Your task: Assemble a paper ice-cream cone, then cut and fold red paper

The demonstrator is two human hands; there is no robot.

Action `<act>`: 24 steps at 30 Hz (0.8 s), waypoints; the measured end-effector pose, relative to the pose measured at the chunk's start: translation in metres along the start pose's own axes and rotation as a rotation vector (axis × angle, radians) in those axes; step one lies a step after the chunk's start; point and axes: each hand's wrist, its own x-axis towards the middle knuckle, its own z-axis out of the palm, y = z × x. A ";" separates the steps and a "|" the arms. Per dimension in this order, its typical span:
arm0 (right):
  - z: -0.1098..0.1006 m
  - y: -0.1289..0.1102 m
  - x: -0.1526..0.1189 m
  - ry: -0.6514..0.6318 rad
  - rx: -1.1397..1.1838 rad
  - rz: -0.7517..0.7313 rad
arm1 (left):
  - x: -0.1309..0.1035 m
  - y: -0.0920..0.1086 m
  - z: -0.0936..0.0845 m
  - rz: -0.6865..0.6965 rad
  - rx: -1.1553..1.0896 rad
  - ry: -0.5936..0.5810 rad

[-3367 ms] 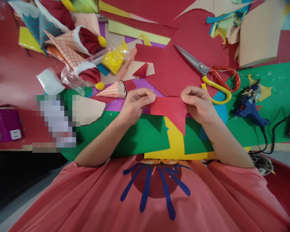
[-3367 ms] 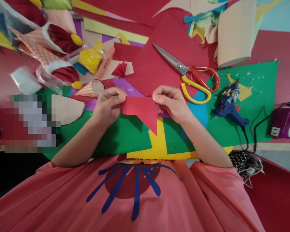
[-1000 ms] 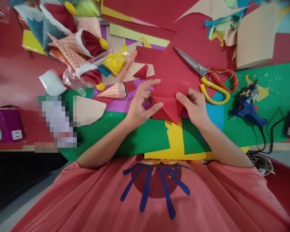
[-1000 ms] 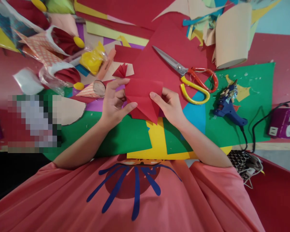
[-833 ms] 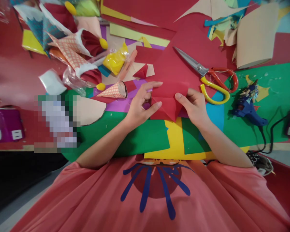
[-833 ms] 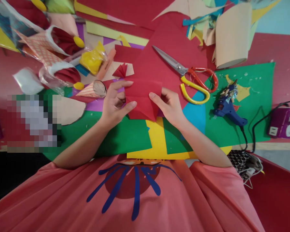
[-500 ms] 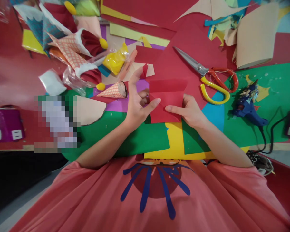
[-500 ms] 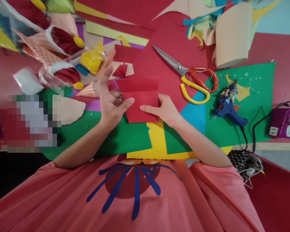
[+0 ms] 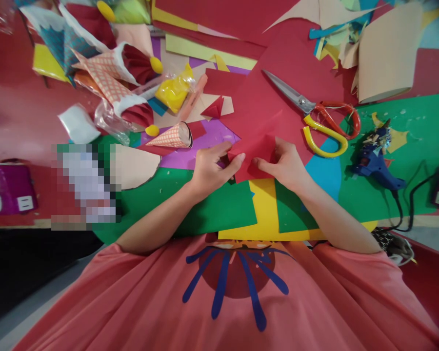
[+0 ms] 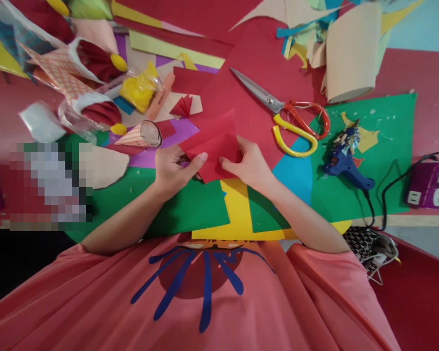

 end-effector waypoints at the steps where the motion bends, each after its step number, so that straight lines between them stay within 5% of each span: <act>1: 0.000 0.000 0.001 -0.019 0.029 0.005 | 0.001 0.000 -0.001 0.038 0.020 0.021; 9: -0.010 -0.005 0.003 -0.020 0.027 0.078 | 0.008 -0.005 -0.005 0.131 -0.020 0.169; 16: -0.022 -0.013 0.003 -0.152 0.021 0.123 | 0.017 -0.023 -0.002 0.131 -0.253 0.238; 20: -0.029 -0.014 0.002 -0.017 -0.033 0.006 | 0.019 -0.028 -0.001 0.095 -0.327 0.235; 24: -0.031 -0.011 0.001 0.095 -0.088 -0.199 | 0.016 -0.020 0.000 -0.030 -0.386 0.074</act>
